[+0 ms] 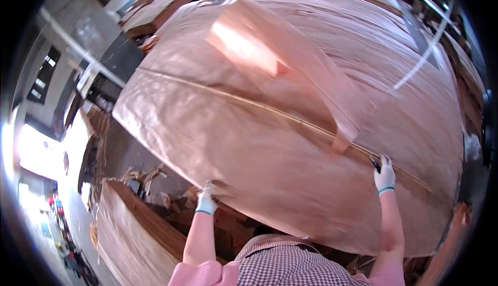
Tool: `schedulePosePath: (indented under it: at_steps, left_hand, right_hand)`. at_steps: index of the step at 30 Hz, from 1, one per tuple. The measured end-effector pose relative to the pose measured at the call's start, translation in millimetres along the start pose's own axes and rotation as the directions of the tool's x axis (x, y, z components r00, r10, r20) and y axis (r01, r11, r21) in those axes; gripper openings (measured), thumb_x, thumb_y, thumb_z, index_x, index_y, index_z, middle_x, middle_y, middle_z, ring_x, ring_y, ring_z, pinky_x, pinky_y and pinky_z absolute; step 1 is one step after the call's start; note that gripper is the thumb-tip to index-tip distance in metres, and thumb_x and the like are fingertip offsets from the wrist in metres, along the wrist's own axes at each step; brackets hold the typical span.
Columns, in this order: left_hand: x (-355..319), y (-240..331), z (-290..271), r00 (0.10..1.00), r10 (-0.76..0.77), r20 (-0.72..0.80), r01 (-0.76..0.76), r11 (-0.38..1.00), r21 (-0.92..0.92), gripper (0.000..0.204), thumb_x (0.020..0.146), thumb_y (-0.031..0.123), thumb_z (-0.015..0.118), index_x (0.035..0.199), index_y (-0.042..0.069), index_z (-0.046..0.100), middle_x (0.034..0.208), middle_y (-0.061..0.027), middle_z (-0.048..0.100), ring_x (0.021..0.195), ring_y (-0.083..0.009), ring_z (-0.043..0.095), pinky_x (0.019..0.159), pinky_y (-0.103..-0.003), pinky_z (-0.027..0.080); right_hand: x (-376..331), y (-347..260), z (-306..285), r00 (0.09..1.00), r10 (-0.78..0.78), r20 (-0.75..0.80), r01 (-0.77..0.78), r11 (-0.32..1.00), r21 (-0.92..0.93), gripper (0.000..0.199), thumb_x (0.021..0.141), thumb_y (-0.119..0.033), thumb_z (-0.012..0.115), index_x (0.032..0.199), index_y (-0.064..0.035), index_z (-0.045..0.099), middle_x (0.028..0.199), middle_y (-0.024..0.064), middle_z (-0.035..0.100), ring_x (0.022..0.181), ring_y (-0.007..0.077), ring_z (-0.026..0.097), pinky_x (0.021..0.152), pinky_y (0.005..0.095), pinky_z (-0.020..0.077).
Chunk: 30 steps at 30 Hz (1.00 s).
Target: The person uses a tape dispenser to apply tape to wood veneer sheets on a large table, cutting the tape with a hand-held tool. The person picks up a small piece of veneer, positions it, tapes it down, and then walks to a motorcycle to retrieve an item before returning to the veneer table.
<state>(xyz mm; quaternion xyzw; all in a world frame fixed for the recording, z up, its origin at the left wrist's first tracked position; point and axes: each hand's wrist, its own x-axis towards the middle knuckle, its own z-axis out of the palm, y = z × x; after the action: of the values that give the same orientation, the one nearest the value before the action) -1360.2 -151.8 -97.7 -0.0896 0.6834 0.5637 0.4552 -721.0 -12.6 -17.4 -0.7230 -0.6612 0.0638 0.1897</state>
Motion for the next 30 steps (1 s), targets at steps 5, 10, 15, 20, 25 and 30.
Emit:
schedulePosePath:
  at_steps: [5,10,15,20,25,30]
  left_hand:
    - [3,-18,11,0.992,0.068,0.103,-0.045,0.977,-0.209,0.043,0.083,0.028,0.071,0.118,0.012,0.054,0.114,-0.0080,0.059,0.101,-0.0271,0.056,0.088,-0.046,0.049]
    - [-7,-25,18,0.980,0.199,-0.015,-0.194,0.938,-0.289,0.040,0.081,0.015,0.071,0.116,0.002,0.056,0.103,-0.0109,0.063,0.086,-0.0276,0.061,0.079,-0.043,0.052]
    - [13,-45,16,0.945,0.242,-0.221,-0.277,0.950,-0.146,0.029,0.078,0.014,0.074,0.101,0.000,0.065,0.090,-0.0066,0.067,0.075,-0.0178,0.061,0.070,-0.030,0.050]
    - [34,-57,6,0.924,0.234,-0.302,-0.249,0.968,-0.012,0.028,0.079,0.010,0.070,0.106,0.004,0.064,0.087,-0.0054,0.065,0.071,-0.0186,0.060,0.061,-0.034,0.051]
    - [32,-64,4,0.908,0.302,-0.289,-0.351,0.927,-0.133,0.021,0.074,0.013,0.077,0.090,0.004,0.068,0.074,-0.0011,0.064,0.061,-0.0126,0.055,0.058,-0.029,0.047]
    - [4,-97,-23,0.947,0.276,-0.165,-0.315,0.899,-0.304,0.020,0.078,0.010,0.074,0.091,-0.001,0.064,0.076,-0.0014,0.063,0.064,-0.0106,0.056,0.060,-0.027,0.047]
  right_hand:
    - [9,-12,2,0.996,0.020,0.091,0.001,0.976,-0.218,0.026,0.076,-0.009,0.064,0.102,-0.0070,0.058,0.106,0.0186,0.054,0.089,0.0396,0.059,0.073,0.0484,0.0485]
    - [-12,-50,2,0.978,-0.134,0.159,0.153,0.982,-0.112,0.022,0.074,-0.009,0.066,0.093,-0.0021,0.056,0.091,0.0195,0.060,0.085,0.0403,0.059,0.071,0.0474,0.0474]
    - [-30,-93,6,0.950,-0.222,0.221,0.225,0.974,0.011,0.023,0.071,-0.009,0.069,0.089,-0.0017,0.058,0.085,0.0186,0.061,0.080,0.0394,0.059,0.070,0.0468,0.0467]
    - [-41,-108,11,0.936,-0.241,0.257,0.230,0.970,0.075,0.023,0.070,-0.008,0.070,0.088,-0.0010,0.059,0.085,0.0185,0.062,0.079,0.0388,0.059,0.071,0.0459,0.0467]
    - [-72,-114,13,0.941,-0.242,0.235,0.238,0.970,0.048,0.023,0.069,-0.007,0.070,0.087,0.0000,0.058,0.084,0.0183,0.061,0.081,0.0380,0.060,0.071,0.0451,0.0467]
    - [-105,-124,9,0.958,-0.230,0.170,0.227,0.973,0.037,0.028,0.066,-0.004,0.069,0.092,0.0026,0.060,0.085,0.0206,0.062,0.083,0.0394,0.059,0.074,0.0449,0.0459]
